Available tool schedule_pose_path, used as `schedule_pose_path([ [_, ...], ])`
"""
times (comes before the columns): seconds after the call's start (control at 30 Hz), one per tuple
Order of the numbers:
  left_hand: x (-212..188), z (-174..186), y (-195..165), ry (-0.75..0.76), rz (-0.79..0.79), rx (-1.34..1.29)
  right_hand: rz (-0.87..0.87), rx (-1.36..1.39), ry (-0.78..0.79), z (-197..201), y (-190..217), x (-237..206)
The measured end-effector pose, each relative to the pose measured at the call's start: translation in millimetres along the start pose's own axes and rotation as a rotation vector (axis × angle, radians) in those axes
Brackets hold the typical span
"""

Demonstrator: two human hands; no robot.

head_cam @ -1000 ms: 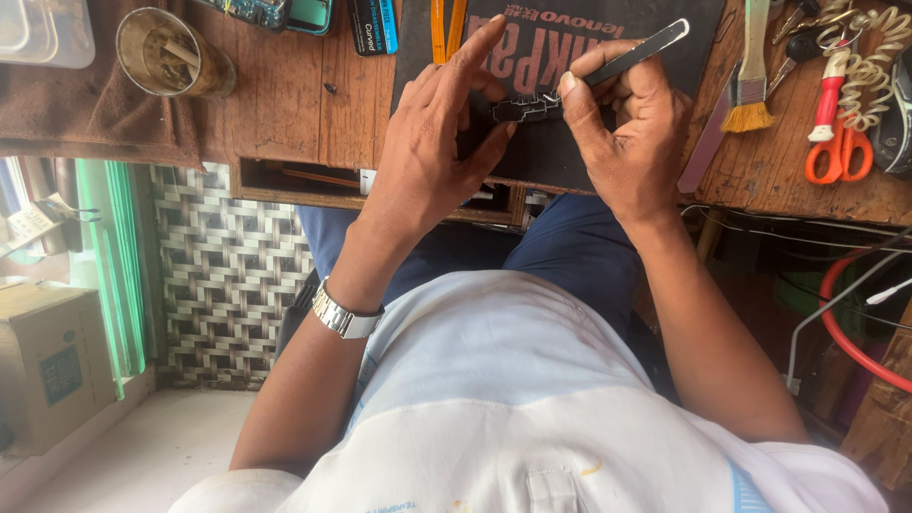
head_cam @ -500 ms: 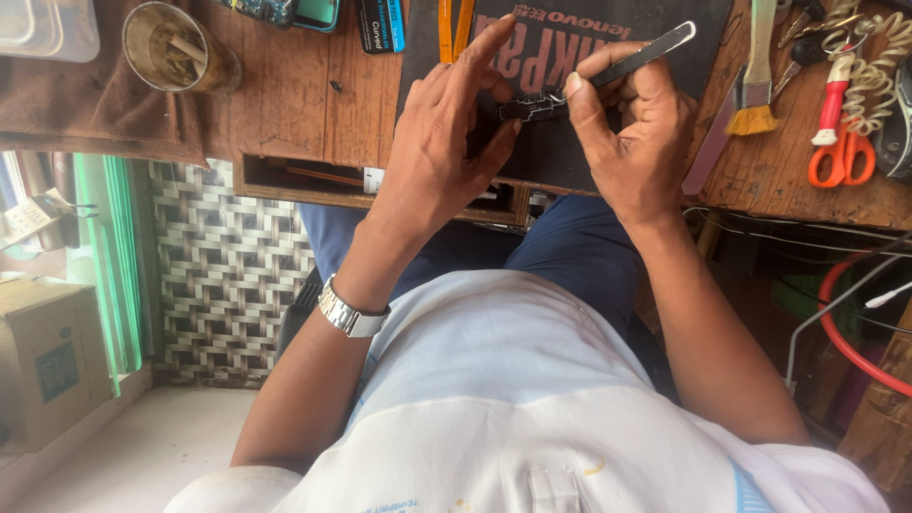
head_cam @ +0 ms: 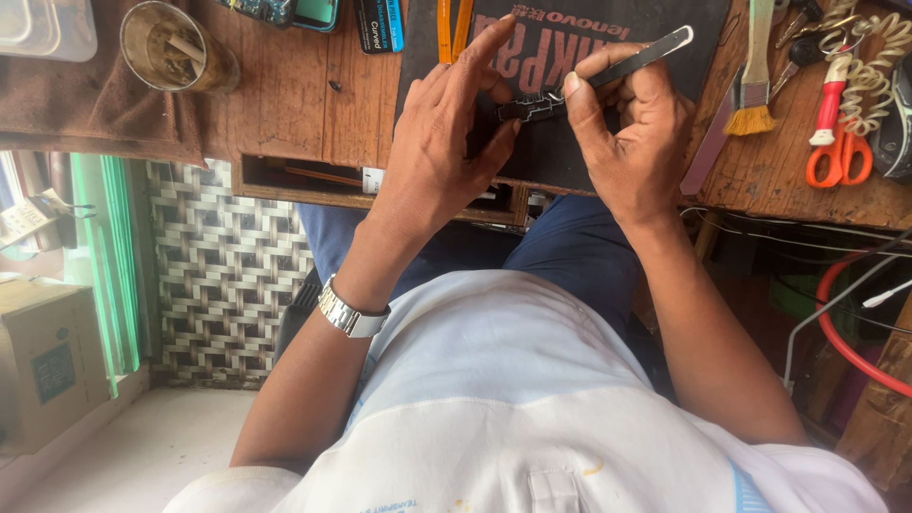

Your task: The person works on a disassembled mobile phone, using tweezers to remove small components from a black plastic frame and a brush to clean the frame. The person then places a small blue component onto the frame.

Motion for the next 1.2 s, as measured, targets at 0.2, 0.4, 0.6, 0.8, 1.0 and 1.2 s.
schedule_pose_path([
  [0.2, -1.1, -2.4, 0.9, -0.009, -0.006, 0.002, -0.011, 0.006, -0.002, 0.5, -0.7, -0.8],
  [0.4, -2.0, -4.2, 2.2, -0.009, -0.001, 0.002, 0.016, -0.022, -0.007, 0.7, -0.3, -0.3],
  [0.6, 0.7, -3.0, 0.7, -0.006, -0.013, 0.019, -0.025, 0.150, 0.009, 1.4, -6.9, 0.0],
  [0.8, 4.2, 4.2, -4.5, -0.054, 0.034, -0.045, -0.109, 0.355, -0.059, 5.6, -9.1, -2.1],
  [1.0, -3.7, 2.9, -3.3, -0.125, 0.183, -0.030, -0.145, 0.383, -0.060, 2.2, 3.3, -16.7],
  [1.2, -7.1, -8.2, -6.0, -0.063, 0.072, 0.064, -0.202, 0.266, -0.018, 0.3, 14.7, -36.6],
])
Point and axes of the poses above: each hand's wrist, its own x-axis towards the middle knuckle, its own z-axis out of the back of the hand, y = z × x, the point moved 3 cm from there along x, towards the middle knuckle, and after that the axes turned 14 degrees about -z, right-handed, at the moved point
